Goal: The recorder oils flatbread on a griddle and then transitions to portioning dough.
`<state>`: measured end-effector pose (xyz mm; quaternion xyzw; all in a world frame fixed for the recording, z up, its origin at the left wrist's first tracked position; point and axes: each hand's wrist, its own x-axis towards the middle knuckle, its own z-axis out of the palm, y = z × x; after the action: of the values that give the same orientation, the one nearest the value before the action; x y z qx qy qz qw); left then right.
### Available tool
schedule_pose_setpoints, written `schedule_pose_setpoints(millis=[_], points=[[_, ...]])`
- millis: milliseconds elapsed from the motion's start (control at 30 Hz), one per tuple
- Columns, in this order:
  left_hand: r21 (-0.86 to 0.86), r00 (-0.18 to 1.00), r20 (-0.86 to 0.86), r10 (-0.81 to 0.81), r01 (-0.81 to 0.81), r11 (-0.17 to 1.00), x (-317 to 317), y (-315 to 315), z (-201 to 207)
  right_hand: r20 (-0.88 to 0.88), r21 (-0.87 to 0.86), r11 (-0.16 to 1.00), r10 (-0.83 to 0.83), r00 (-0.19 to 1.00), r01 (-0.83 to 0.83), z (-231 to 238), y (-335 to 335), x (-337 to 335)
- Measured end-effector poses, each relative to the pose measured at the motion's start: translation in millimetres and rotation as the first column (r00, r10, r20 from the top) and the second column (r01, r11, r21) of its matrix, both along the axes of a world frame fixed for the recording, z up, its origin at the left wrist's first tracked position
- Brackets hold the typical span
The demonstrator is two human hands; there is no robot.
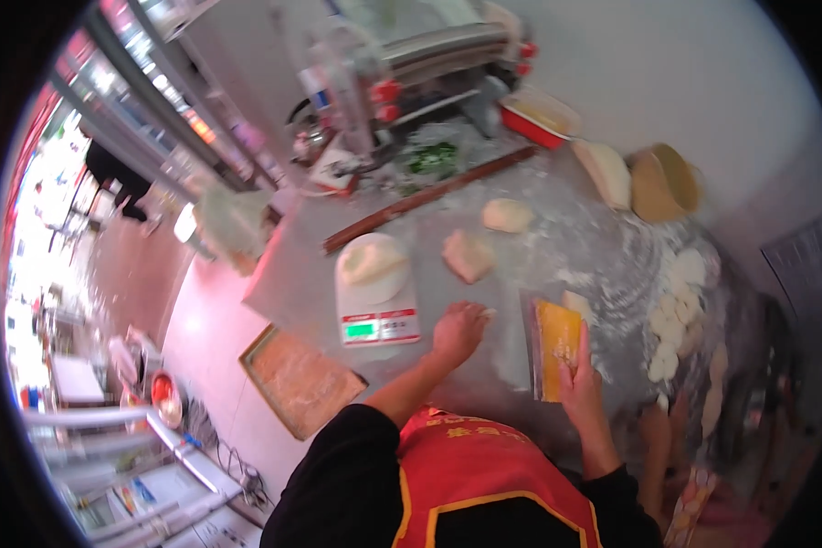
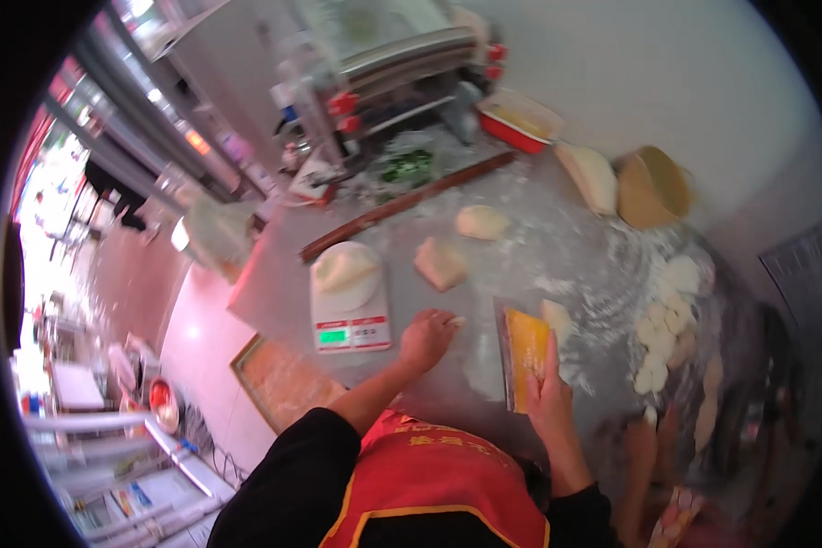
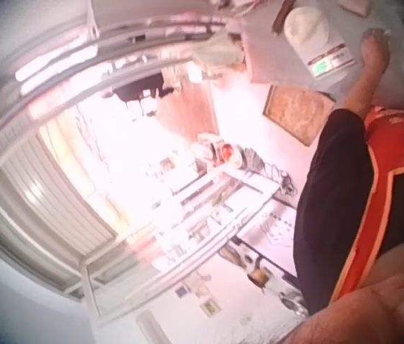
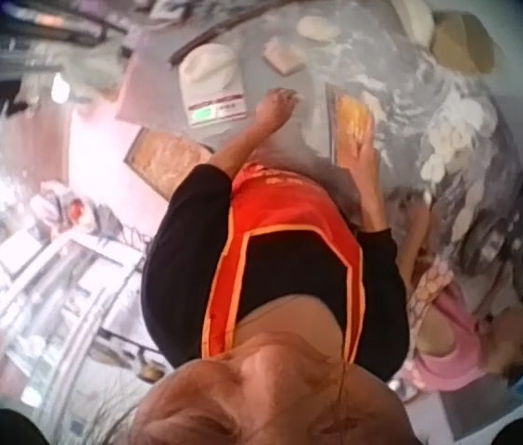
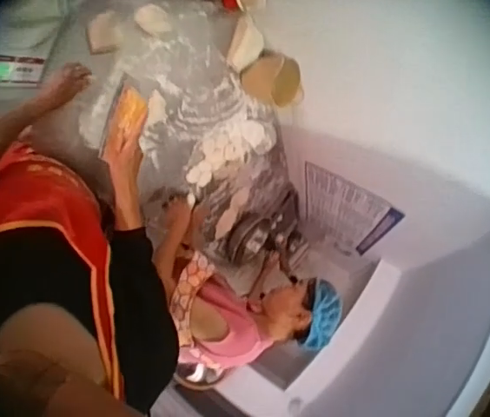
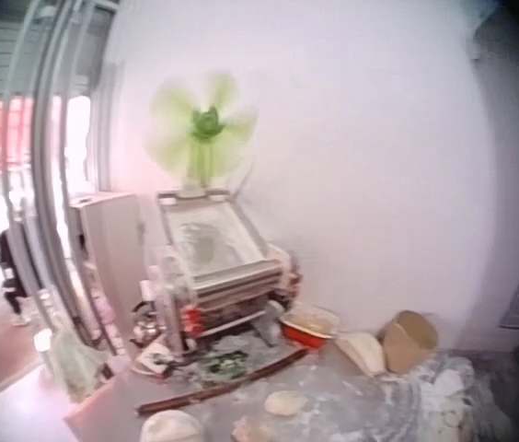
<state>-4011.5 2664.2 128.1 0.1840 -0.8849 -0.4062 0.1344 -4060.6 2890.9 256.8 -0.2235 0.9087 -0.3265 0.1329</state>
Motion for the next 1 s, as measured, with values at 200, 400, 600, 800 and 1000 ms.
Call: schedule_pose_setpoints(millis=[200,400,600,800,1000], points=[[0.254,0.990,0.125,-0.059,0.025,0.967,-67,47,6,-0.218,-0.008,0.951,-0.302,0.928,0.308,-1,68,-33],[0.213,0.967,0.220,-0.128,0.080,0.974,-134,128,-24,0.024,0.234,0.924,-0.318,0.948,0.304,-24,68,-60],[0.478,0.978,0.179,-0.109,0.010,0.878,-145,140,-7,0.096,-0.052,0.934,-0.349,0.932,0.355,-26,73,-48],[0.847,0.892,0.299,-0.339,-0.084,0.525,-182,82,9,0.314,-0.244,0.845,-0.396,0.863,0.476,-18,94,-69],[0.750,0.994,-0.043,-0.104,0.101,0.653,-306,42,58,0.435,-0.650,0.472,-0.411,0.801,0.595,-18,124,-107]])
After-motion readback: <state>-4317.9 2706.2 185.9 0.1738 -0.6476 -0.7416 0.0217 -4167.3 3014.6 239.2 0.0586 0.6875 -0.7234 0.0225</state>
